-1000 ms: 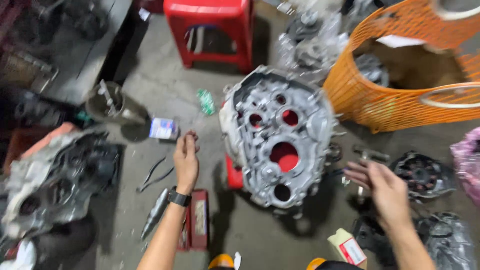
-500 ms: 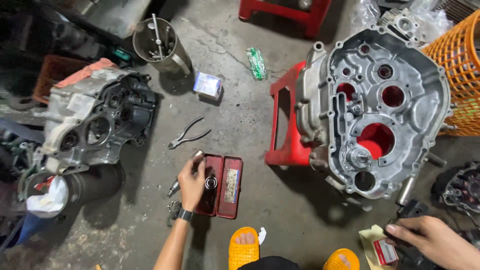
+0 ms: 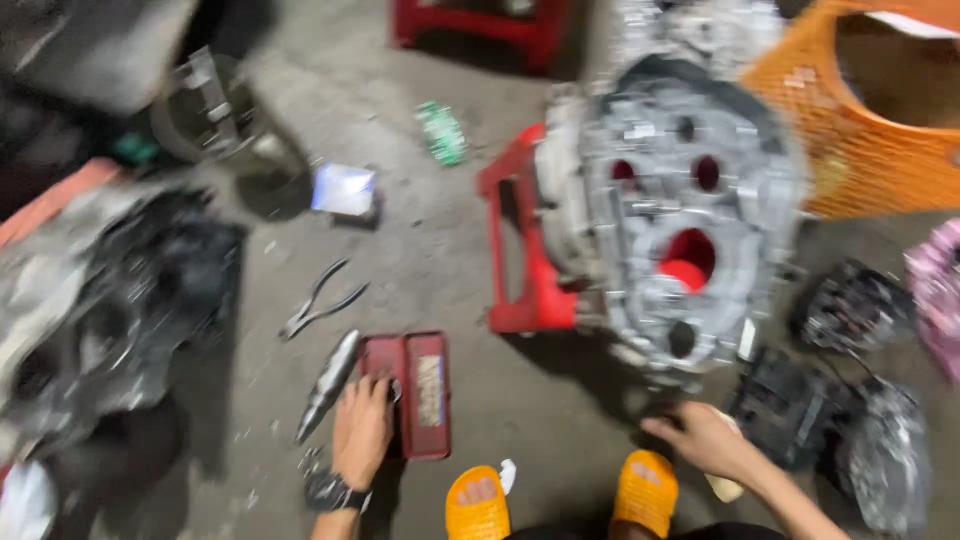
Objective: The person sits on the floor with a motorcycle engine crankcase cover and hammers bearings and seals into its bores using a socket driver and mallet. They flip and reposition the cover, pick small parts from a parts tray, and press components into place by hand.
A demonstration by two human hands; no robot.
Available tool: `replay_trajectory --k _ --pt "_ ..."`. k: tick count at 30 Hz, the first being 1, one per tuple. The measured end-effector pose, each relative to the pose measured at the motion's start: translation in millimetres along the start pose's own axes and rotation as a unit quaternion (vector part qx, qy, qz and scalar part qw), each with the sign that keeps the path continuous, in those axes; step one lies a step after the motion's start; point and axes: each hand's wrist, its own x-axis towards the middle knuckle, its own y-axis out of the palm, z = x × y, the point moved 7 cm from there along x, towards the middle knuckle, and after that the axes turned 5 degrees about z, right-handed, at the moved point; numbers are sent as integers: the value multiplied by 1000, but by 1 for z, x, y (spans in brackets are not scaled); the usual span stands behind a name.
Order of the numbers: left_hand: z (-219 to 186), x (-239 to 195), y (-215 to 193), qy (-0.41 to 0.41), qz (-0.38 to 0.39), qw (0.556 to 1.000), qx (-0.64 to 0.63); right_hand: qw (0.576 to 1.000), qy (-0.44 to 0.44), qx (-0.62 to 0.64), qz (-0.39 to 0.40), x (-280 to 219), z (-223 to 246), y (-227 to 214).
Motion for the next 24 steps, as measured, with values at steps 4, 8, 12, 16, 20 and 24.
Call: replay_trajectory --k 4,8,12,16,20,24 --pt "10 15 17 38 37 998 29 982 101 128 93 -12 44 9" --pt "26 28 46 19 94 993 75 990 -27 140 4 13 17 47" --pt "37 31 45 -73 88 986 118 973 -128 192 4 20 34 55" --pt "44 23 40 -94 14 993 70 953 -187 238 -27 31 49 64" --pt "16 -8 42 -153 -78 978 -118 818 -194 534 91 80 56 128" --pt "-44 -20 82 -130 -99 937 -310 758 -179 597 194 81 102 141"
